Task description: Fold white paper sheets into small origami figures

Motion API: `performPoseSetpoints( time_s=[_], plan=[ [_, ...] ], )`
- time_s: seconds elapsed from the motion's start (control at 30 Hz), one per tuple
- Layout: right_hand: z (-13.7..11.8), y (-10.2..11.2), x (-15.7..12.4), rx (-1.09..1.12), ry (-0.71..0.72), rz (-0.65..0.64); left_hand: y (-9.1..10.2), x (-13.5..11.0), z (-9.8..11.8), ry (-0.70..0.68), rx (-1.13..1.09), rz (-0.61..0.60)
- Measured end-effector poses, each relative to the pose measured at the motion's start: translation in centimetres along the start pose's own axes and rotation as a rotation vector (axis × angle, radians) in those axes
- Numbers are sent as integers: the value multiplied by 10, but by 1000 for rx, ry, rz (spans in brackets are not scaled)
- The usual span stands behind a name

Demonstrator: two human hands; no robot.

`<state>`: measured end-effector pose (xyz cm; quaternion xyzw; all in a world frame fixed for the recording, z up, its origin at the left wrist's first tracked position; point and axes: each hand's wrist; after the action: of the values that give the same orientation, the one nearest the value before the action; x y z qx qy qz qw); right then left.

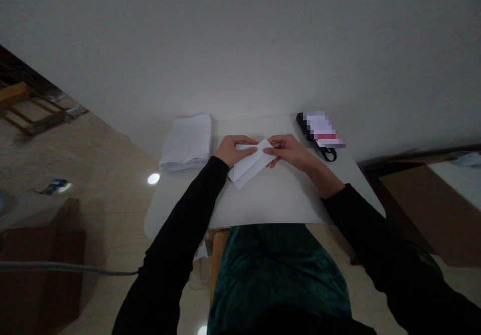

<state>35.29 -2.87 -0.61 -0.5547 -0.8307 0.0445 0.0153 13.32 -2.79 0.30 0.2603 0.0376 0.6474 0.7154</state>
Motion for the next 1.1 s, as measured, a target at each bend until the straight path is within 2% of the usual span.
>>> performPoseSetpoints(
  time_s=[0.07,0.17,0.4,0.53,0.67,0.8,0.93,1.03,1.1],
  plan=[
    [0,1,0,-44,-23,-61,0,-1,-1,-9,-26,-6],
    [2,0,-1,-91,-43,-139,-3,-2,-5,51,-91,-65],
    [11,-9,2,118,-25,75,-2,2,-14,119,-175,-76],
    [18,-13,5,197,-42,159,2,3,-15,148,-109,-89],
    [20,-15,6,239,-22,219,4,3,-14,182,-190,-78],
    [18,-15,6,238,23,235,5,3,-13,194,-223,-59],
    [18,-15,6,206,21,246,6,5,-13,141,-184,-53],
    [19,-15,6,94,59,257,4,5,-14,103,-155,-37],
    [19,-14,5,6,103,247,1,5,-14,127,-148,-13]
  ],
)
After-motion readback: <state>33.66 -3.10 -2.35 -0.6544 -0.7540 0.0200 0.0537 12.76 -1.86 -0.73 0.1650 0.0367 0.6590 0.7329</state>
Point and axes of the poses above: each hand's wrist, its own x-axis towards the middle knuckle, its own y-axis out of the back of the hand, z = x × y, and after that the axes turned 10 degrees about z, right-handed
